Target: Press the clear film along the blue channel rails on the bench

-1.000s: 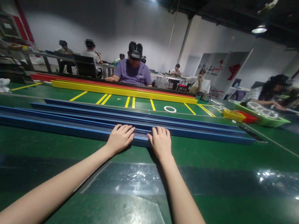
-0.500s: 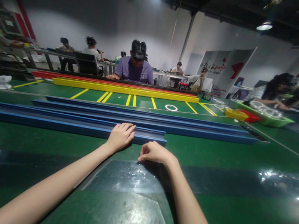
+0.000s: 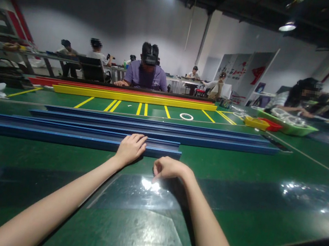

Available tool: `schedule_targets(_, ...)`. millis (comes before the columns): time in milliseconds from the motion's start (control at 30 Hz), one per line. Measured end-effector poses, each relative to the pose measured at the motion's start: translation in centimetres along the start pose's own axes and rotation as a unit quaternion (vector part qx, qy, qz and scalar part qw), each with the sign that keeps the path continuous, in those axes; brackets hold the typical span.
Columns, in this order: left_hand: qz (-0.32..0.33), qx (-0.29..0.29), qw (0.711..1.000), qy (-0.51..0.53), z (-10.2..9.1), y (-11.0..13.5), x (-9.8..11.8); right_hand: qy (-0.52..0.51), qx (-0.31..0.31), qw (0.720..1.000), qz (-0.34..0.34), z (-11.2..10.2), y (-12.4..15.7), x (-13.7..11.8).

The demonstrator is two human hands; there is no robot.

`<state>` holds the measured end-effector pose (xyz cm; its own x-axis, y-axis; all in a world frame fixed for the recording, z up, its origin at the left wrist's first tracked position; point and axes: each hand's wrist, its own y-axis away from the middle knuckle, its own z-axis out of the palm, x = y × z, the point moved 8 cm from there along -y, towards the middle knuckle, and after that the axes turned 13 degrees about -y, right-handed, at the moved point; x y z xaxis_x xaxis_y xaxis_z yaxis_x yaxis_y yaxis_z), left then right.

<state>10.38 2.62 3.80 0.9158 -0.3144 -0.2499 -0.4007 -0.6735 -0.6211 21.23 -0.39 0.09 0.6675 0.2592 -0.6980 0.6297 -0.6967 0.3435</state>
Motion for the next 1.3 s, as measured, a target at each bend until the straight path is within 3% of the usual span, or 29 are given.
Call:
schedule_targets(200,0.012,-0.042,0.999,0.005,0.0,-0.5,-0.1,0.004,-0.001,1.0,0.014,0.1,0.2,-0.3)
schedule_targets(367,0.063,-0.12,0.99,0.036,0.0,-1.1,-0.5,-0.016,0.0,1.0,-0.007,0.2,0.2,-0.2)
schedule_targets(533,0.084,-0.118,0.986,0.082,-2.5,-2.2,-0.6,-0.047,0.018,0.998,-0.028,-0.1,0.2,-0.3)
schedule_targets(767,0.098,-0.3,0.927,0.205,-3.4,-2.0,0.5,-0.006,0.181,0.977,-0.112,-3.1,1.1,-1.8)
schedule_targets(900,0.09,-0.378,0.885,0.254,-2.7,-1.1,0.5,0.058,0.288,0.952,-0.086,-5.0,2.2,-1.8)
schedule_targets(1167,0.021,-0.404,0.879,0.251,-2.4,-1.3,-4.0,0.213,0.434,0.874,-0.053,-6.8,3.6,-2.0)
schedule_targets(1300,-0.009,-0.44,0.86,0.259,-2.2,-0.6,-7.1,0.243,0.486,0.839,-0.035,-7.5,4.3,-1.3)
